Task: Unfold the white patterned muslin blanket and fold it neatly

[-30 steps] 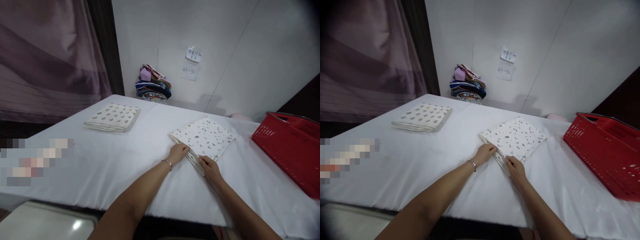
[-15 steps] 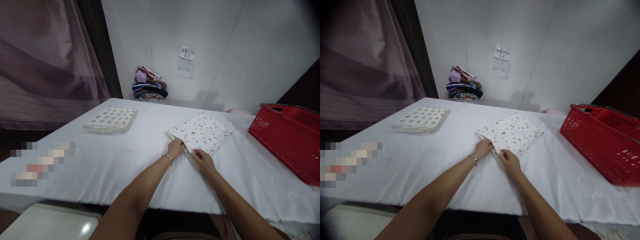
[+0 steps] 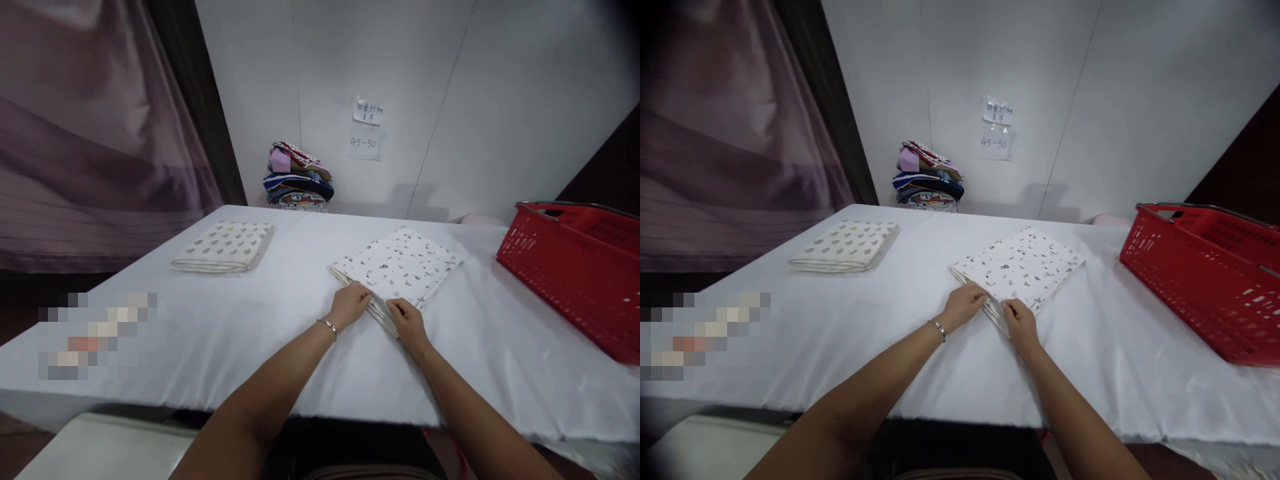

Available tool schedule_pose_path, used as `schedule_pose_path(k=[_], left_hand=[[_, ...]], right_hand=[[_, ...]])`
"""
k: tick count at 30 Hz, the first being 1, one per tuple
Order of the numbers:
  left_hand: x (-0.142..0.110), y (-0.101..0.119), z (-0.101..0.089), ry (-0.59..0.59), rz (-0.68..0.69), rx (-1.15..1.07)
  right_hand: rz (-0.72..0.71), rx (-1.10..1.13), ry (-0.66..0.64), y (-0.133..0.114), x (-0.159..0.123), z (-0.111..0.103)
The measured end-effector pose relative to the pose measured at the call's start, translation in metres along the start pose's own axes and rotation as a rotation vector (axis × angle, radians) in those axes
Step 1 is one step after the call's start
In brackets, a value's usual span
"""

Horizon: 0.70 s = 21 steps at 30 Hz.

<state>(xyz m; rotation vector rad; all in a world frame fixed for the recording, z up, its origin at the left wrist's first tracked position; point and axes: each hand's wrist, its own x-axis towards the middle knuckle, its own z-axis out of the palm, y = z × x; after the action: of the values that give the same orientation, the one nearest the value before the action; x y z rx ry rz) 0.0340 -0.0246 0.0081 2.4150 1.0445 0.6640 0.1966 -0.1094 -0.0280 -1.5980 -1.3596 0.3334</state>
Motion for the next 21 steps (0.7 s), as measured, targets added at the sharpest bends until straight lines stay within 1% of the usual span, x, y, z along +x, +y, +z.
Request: schedule_pose_path(k=[3, 5, 10, 15, 18, 21], left_hand=[[-0.002, 0.001, 0.002, -0.013, 0.062, 0.077], [-0.002, 0.002, 0.003, -0.041, 0.072, 0.133], [0.002, 0.009, 0.005, -0.175, -0.023, 0.274], [0.004, 0.015, 0.005, -0.297, -0.038, 0.332], [0.003, 0.009, -0.002, -0.296, -0.049, 0.311], [0.002, -0.005, -0.012, -0.226, -0.119, 0.247]], right_hand=[[-0.042, 0.035, 0.020, -0.005, -0.001, 0.000], [-0.082, 0.046, 0.031, -0.007, -0.001, -0.001], [-0.153, 0.036, 0.017, -0.006, -0.001, -0.001], [-0.195, -0.054, -0.035, 0.000, -0.001, -0.001], [-0.220, -0.131, -0.083, -0.002, -0.002, -0.002], [-0.221, -0.208, -0.140, -0.009, -0.004, -0.005]])
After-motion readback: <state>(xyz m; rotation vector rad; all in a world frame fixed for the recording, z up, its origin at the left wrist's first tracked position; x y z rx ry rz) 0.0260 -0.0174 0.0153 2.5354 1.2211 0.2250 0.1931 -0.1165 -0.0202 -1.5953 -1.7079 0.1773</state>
